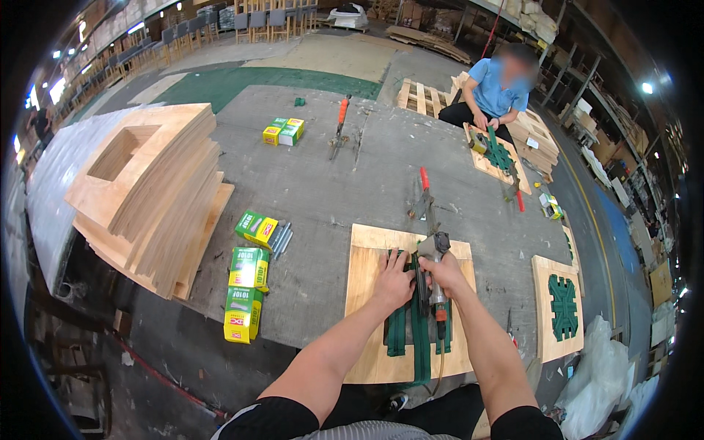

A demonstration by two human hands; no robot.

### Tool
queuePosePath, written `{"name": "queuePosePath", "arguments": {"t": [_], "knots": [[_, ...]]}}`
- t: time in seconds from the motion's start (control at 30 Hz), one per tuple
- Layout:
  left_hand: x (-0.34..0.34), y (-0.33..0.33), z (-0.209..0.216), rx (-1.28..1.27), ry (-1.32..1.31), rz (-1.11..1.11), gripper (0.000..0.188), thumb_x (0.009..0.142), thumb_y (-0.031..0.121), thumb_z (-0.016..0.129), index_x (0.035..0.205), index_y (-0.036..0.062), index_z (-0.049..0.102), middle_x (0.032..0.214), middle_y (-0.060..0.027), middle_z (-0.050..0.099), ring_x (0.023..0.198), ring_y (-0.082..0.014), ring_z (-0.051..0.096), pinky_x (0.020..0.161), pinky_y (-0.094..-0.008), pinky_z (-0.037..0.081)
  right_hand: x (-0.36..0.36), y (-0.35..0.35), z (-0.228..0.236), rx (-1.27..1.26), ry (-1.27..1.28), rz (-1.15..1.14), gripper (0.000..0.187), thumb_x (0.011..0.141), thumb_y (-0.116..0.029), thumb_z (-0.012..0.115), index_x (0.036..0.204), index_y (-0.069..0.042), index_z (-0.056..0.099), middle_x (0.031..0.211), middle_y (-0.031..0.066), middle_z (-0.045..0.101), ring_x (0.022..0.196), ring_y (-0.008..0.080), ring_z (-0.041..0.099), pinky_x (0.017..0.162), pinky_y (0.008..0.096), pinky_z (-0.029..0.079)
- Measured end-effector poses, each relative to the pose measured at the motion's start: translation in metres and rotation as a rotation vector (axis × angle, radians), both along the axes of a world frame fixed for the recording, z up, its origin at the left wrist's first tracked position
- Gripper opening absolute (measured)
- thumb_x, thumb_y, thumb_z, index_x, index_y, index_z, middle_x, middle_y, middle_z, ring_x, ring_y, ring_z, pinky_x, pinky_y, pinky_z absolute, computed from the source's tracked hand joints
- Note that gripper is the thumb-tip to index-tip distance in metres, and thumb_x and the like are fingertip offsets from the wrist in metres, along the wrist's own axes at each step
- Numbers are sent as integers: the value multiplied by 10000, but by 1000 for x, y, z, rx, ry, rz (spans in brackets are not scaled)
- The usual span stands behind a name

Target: The person assembles green plastic strips into a decorative pattern on a wooden board using a nail gun. They place and secure the strips one by one, forming a grid-like design.

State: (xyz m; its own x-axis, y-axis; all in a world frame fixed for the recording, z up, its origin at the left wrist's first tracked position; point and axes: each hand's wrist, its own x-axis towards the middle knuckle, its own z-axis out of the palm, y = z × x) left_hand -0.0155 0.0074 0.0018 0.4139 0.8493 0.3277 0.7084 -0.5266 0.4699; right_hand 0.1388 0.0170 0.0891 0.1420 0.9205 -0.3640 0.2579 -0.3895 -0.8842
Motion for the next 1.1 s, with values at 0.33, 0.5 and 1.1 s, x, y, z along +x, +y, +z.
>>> {"name": "queuePosePath", "arguments": {"t": [0.33,0.5,1.1], "knots": [[2,2,-4,16,-55,7,252,868,275,755,1065,127,807,1514,-199,487,1501,-419,326,1248,-594,209,5,-3,-5,13,-12,22,238,930,-106,743,1097,-15,599,824,46,628,518,129,544,426,302,445],[2,3,-3,18,-53,9,247,868,271,757,1061,128,809,1499,-207,490,1492,-420,336,1241,-598,210,5,-2,-5,-1,-29,-7,241,921,-102,749,1094,-24,601,832,44,626,504,130,547,420,307,441],[8,3,-1,22,-67,0,267,868,280,758,1080,128,814,1487,-199,493,1470,-421,369,1232,-589,231,37,1,-5,-25,-79,-20,269,918,-147,776,1123,-54,629,825,47,634,541,157,593,466,339,494]]}}
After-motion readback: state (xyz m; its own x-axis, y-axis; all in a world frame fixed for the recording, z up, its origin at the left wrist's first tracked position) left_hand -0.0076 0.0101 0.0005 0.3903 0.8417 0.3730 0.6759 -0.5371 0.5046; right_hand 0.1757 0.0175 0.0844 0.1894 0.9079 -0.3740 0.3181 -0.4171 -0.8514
